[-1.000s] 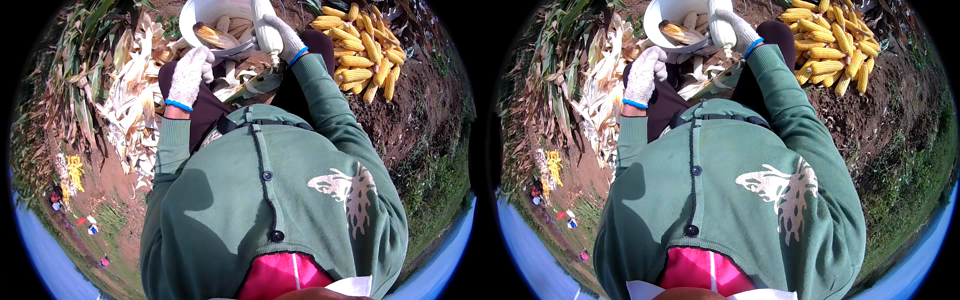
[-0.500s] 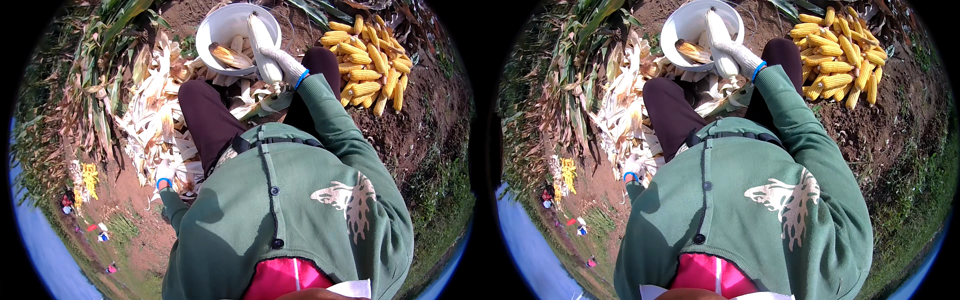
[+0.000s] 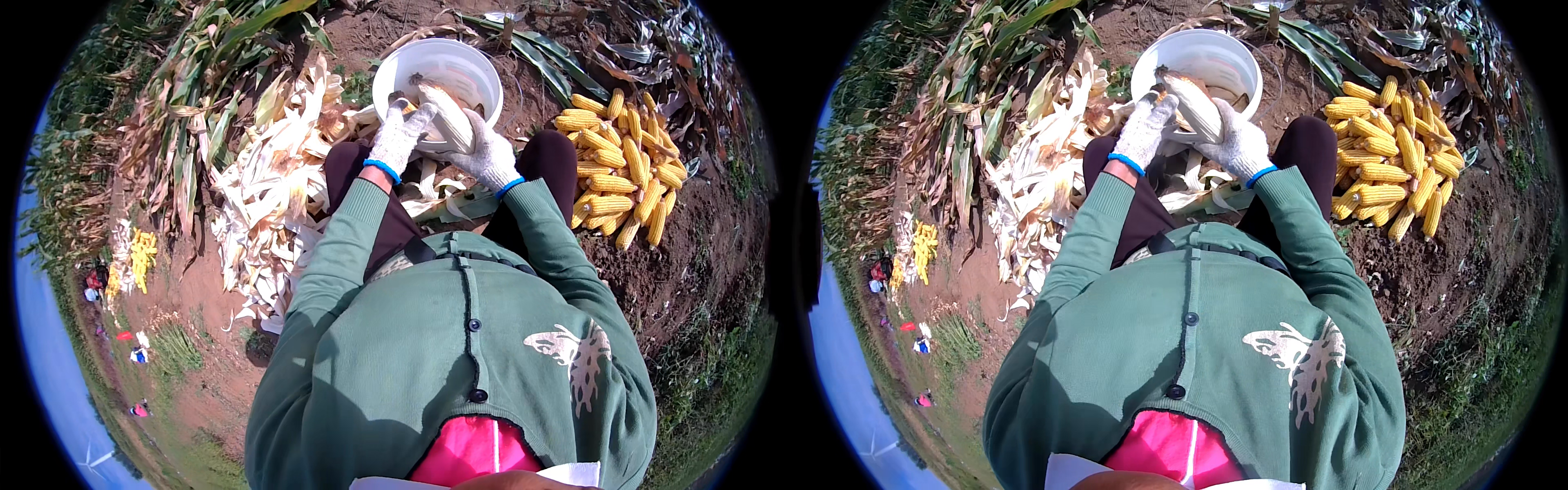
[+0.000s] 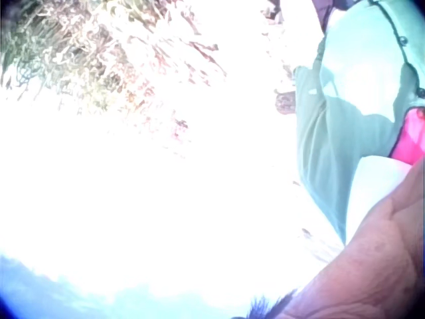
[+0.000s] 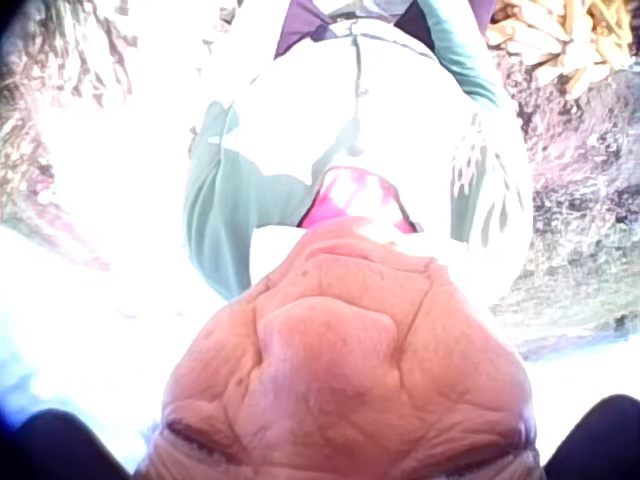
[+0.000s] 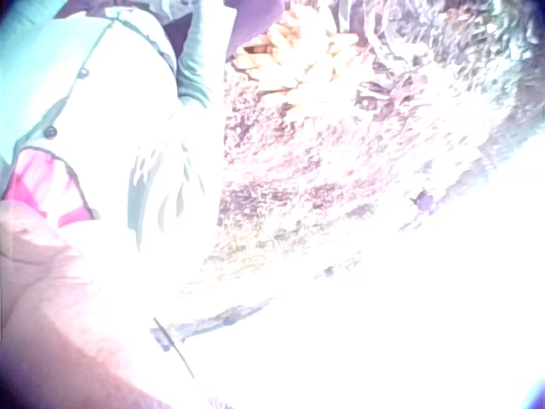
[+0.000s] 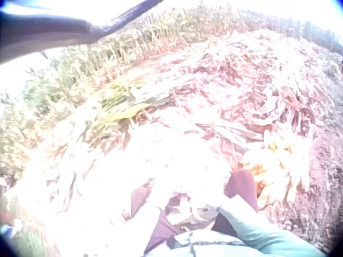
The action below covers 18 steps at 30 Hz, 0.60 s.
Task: The person sits on the ground and shucks corn cobs by hand, removing the husks and silk. The shucked corn is placed in a white bucket, and the discarded husks are dropped to the side.
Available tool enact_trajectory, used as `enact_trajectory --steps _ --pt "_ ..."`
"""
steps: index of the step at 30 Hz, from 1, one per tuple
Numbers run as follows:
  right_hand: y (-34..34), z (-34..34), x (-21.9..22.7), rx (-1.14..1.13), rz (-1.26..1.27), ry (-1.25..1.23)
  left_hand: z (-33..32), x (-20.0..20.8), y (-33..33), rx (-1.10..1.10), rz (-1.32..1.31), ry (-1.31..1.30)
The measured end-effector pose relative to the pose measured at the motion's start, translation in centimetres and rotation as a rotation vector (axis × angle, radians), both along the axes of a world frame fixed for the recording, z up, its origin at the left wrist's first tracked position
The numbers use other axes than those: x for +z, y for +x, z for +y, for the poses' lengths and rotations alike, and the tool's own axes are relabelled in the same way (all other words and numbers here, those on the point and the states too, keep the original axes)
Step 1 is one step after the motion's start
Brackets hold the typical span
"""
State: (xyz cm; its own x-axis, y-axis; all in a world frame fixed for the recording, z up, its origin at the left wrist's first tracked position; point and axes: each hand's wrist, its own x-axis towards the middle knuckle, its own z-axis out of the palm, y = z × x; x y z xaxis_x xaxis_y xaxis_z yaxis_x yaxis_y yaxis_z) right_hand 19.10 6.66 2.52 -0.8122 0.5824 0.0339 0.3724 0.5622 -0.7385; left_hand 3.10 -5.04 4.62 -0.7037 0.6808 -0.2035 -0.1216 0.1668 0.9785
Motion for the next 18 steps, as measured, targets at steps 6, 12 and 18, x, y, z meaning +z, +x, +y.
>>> enact_trajectory --steps 6,12,18 --pt "0.8 -0.3 -0.7 0.030 0.065 0.182 5.7 -1.6 0.9 0.177 -0.243 0.185" --pt "1.4 1.4 -2.8 0.250 0.107 -0.774 4.1 0.2 0.1 0.070 -0.509 0.439" --pt "1.3 0.3 -1.4 0.111 0.068 -0.438 3.7 -0.8 -2.5 -0.121 -0.622 0.727"
